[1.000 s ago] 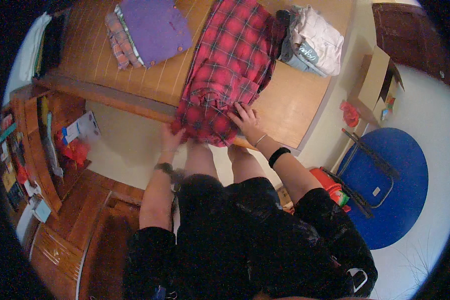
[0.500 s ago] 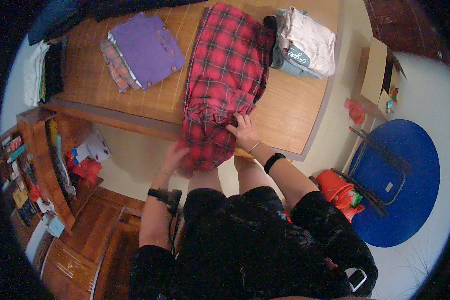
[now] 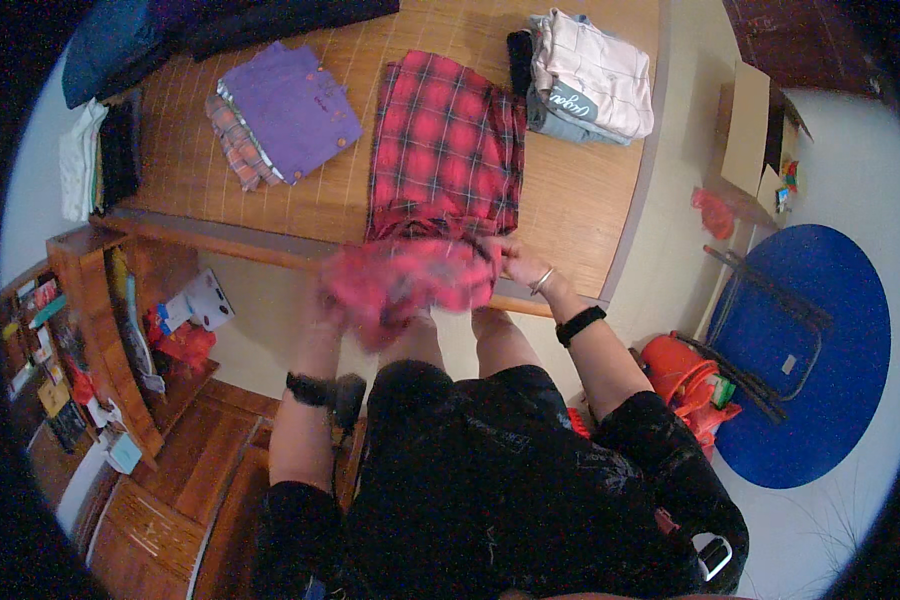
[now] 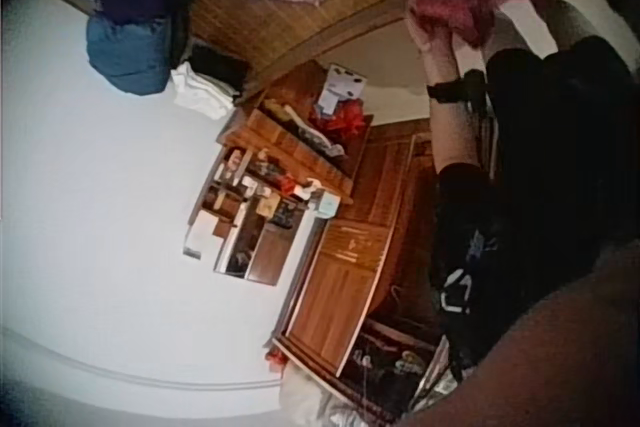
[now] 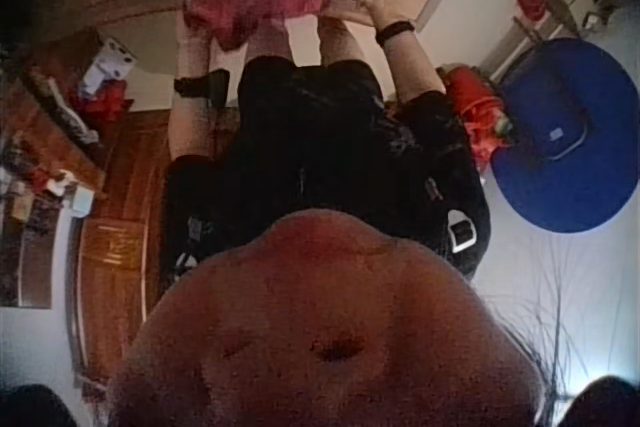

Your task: The recorder is folding several items of clothing on a bed and organizing them into stacks.

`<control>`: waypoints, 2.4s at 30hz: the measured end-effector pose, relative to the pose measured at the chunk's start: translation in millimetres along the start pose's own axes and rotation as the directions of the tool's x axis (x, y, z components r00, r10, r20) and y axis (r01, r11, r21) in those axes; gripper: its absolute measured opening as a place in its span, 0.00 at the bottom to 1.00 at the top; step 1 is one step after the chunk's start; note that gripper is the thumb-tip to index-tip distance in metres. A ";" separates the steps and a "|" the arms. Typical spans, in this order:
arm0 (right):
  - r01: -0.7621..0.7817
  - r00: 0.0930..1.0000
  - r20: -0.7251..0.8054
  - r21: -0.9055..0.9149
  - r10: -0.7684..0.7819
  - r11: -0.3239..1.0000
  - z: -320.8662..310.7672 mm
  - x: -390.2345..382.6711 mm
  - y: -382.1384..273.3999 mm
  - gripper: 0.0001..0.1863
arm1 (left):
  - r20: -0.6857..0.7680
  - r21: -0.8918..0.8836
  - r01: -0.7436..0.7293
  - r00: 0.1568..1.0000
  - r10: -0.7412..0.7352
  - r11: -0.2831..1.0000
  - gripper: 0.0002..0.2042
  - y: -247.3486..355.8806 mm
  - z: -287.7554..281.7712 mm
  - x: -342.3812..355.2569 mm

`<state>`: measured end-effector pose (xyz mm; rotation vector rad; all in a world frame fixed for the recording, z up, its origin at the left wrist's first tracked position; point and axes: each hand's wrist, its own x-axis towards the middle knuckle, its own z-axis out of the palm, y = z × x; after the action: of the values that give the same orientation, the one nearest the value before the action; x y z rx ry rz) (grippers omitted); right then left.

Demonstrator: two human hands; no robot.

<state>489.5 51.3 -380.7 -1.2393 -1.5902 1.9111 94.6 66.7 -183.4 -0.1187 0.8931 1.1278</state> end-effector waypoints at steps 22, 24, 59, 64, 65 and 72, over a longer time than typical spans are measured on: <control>-0.129 0.824 -0.563 -0.300 -0.067 0.945 39.1 34.4 -190.9 0.34 | 0.497 0.835 -0.302 0.773 0.394 -0.460 0.28 -9.2 -1.7 100.3; -0.130 0.859 -0.459 -0.623 -0.226 0.771 44.0 28.9 -188.7 0.39 | 0.568 0.756 -0.370 0.780 0.262 -0.540 0.31 6.7 10.6 93.5; -0.166 0.890 -0.419 0.071 0.180 0.984 -38.7 83.1 -190.9 0.21 | -0.031 0.840 -0.095 0.975 0.221 0.534 0.14 10.3 57.7 127.1; -0.109 0.806 -0.583 0.030 0.106 0.994 -33.3 89.6 -158.3 0.18 | 0.044 0.901 -0.208 0.917 0.398 0.381 0.13 0.2 65.5 138.7; -0.102 0.784 -0.608 0.077 0.128 0.992 -32.8 92.2 -159.1 0.17 | 0.045 0.901 -0.210 0.915 0.401 0.379 0.13 1.1 62.7 140.1; -0.225 0.659 -0.727 -0.437 -0.194 0.871 -13.7 82.9 -181.7 0.26 | 0.283 0.954 -0.121 0.675 0.681 -0.276 0.20 -7.3 9.2 159.5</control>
<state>409.5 175.4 -245.5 -1.9210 -1.5754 0.7242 127.0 184.5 -286.6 1.5347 2.1432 0.7101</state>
